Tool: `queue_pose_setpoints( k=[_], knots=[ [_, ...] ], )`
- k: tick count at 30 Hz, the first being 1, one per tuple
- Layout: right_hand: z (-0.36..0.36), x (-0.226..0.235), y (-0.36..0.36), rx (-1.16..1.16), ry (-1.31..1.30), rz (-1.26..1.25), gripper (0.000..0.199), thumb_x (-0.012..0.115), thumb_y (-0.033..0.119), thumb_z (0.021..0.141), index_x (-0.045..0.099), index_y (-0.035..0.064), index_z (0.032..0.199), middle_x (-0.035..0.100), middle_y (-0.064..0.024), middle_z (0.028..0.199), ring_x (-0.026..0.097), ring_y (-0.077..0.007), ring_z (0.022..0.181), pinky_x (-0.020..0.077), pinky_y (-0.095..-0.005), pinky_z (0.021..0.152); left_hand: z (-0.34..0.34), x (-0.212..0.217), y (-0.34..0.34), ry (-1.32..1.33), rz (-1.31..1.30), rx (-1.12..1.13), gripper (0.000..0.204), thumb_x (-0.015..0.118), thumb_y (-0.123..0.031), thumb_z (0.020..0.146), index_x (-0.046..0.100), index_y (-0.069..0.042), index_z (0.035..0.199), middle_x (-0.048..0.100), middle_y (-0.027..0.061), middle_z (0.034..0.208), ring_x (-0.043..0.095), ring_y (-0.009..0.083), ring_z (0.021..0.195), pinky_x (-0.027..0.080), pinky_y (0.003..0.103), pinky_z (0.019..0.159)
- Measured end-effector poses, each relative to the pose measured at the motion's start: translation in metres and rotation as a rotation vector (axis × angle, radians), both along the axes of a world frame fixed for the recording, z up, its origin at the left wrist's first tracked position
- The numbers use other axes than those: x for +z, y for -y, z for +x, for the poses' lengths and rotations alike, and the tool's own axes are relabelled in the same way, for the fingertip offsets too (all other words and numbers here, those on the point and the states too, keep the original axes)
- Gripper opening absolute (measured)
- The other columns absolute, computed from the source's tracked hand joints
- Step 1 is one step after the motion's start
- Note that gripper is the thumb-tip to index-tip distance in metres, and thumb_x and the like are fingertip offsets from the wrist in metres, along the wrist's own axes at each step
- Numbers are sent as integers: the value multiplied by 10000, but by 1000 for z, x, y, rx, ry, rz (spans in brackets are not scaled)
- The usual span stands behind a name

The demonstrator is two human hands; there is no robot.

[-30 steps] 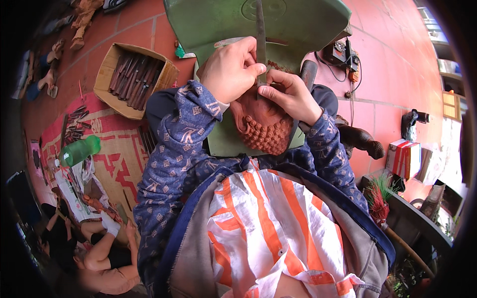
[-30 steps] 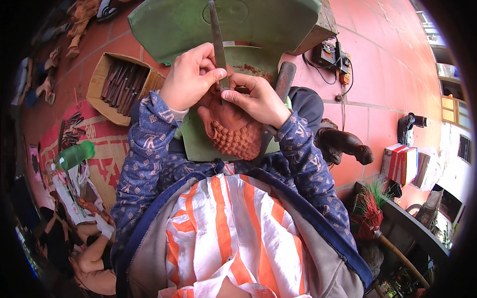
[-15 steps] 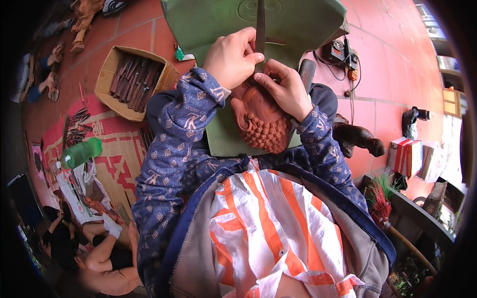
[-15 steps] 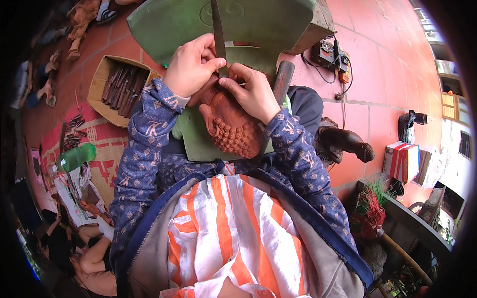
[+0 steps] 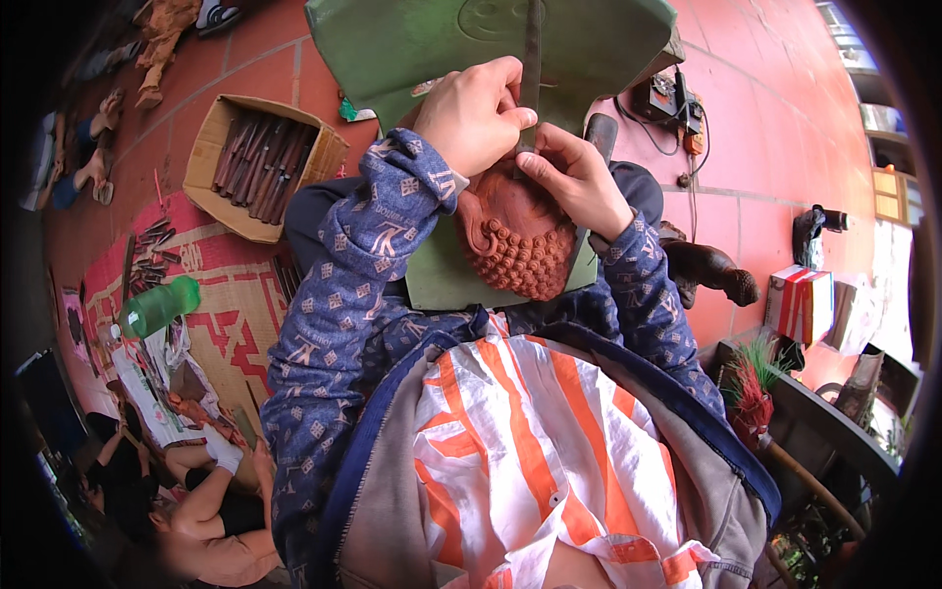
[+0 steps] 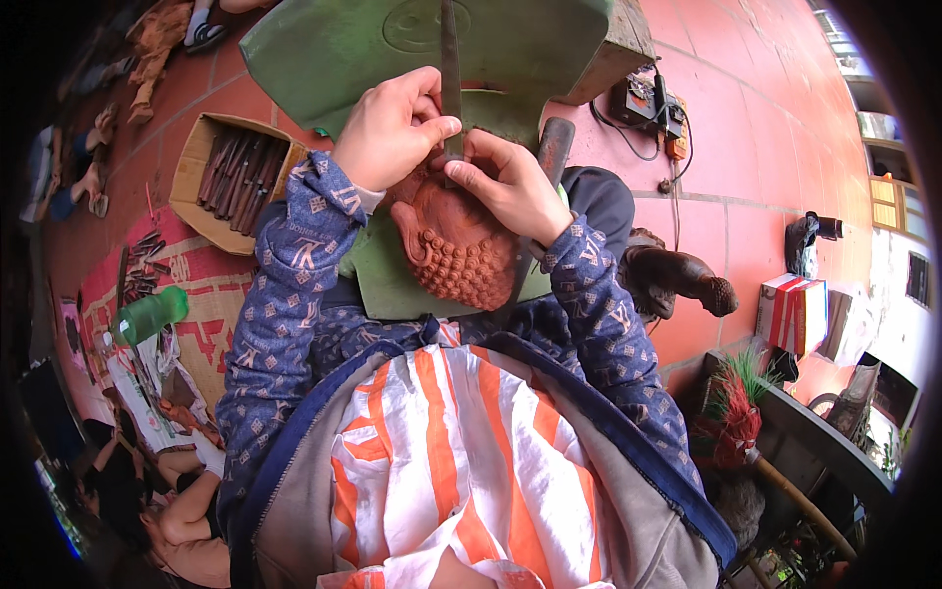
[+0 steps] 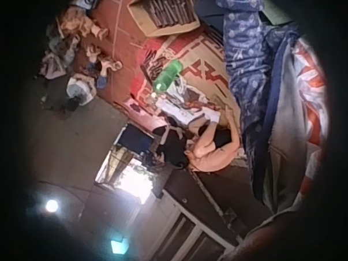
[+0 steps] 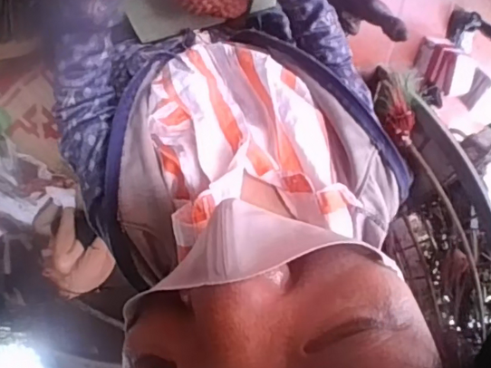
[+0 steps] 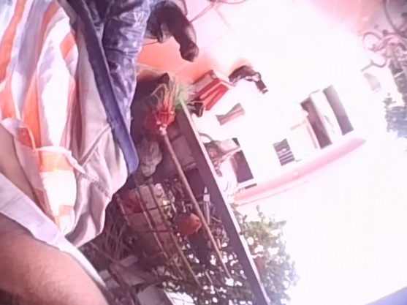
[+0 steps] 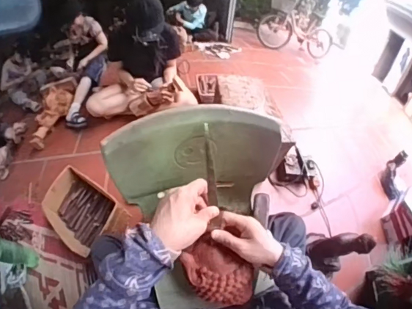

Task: The person carves a reddish-brown clay Buddha head using various metal tools. They refine the facial features and hair curls, rotating the head as needed and switching between tools to shape the sculpture.

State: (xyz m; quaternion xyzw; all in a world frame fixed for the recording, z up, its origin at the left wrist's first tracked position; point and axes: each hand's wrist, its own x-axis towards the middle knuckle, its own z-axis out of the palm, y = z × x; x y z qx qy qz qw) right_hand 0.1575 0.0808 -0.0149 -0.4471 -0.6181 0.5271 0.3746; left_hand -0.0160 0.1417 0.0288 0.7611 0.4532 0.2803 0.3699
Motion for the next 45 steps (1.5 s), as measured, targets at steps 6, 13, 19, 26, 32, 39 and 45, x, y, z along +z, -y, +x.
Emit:
queue_pose_setpoints(
  k=[6, 13, 19, 26, 32, 39, 45],
  knots=[
    [1, -8, 3, 15, -24, 18, 229, 635, 169, 927, 526, -27, 881, 538, 9, 778, 480, -80, 752, 463, -272, 704, 1, 3, 2, -15, -49, -47, 191, 667, -71, 789, 496, 8, 818, 635, 134, 658, 635, 164, 607, 472, 316, 562],
    [-10, -6, -8, -71, 199, 129, 262, 638, 191, 922, 532, -39, 857, 573, -44, 728, 506, -102, 730, 452, -315, 663, -15, -11, -4, -62, 145, 85, 239, 691, -222, 839, 603, -27, 945, 652, 122, 862, 639, 228, 810, 486, 346, 704],
    [-9, 8, 4, 119, -28, 14, 237, 640, 197, 921, 587, -32, 947, 582, -65, 770, 481, -104, 750, 455, -287, 685, -38, -63, 20, 153, 290, 428, 317, 583, -332, 928, 639, -26, 986, 641, 161, 956, 604, 373, 881, 475, 439, 766],
    [-15, 3, 2, -76, 238, 192, 235, 671, 185, 878, 562, -24, 874, 565, -154, 727, 531, -245, 647, 463, -339, 627, -23, -62, 22, 123, 260, 558, 302, 478, -231, 965, 646, 17, 932, 657, 217, 882, 622, 405, 828, 489, 447, 726],
    [-15, 3, -3, -88, 240, 150, 249, 672, 189, 882, 552, -27, 850, 542, -127, 700, 509, -182, 645, 460, -328, 642, -30, -70, 25, 180, 286, 592, 288, 480, -222, 964, 641, 12, 917, 652, 213, 856, 623, 404, 782, 491, 438, 691],
    [-25, 18, 8, -41, 306, 124, 226, 677, 154, 876, 554, -33, 850, 524, -134, 692, 482, -177, 653, 473, -318, 647, -33, -70, 30, 248, 292, 602, 275, 483, -214, 963, 635, 10, 910, 641, 213, 827, 615, 408, 761, 483, 438, 671],
    [-20, 13, -1, -76, 241, 135, 214, 680, 157, 880, 591, -38, 883, 573, -115, 711, 540, -118, 701, 487, -300, 678, -31, -68, 27, 198, 263, 581, 278, 488, -224, 962, 631, 12, 932, 638, 214, 832, 615, 395, 771, 479, 428, 679]
  ],
)
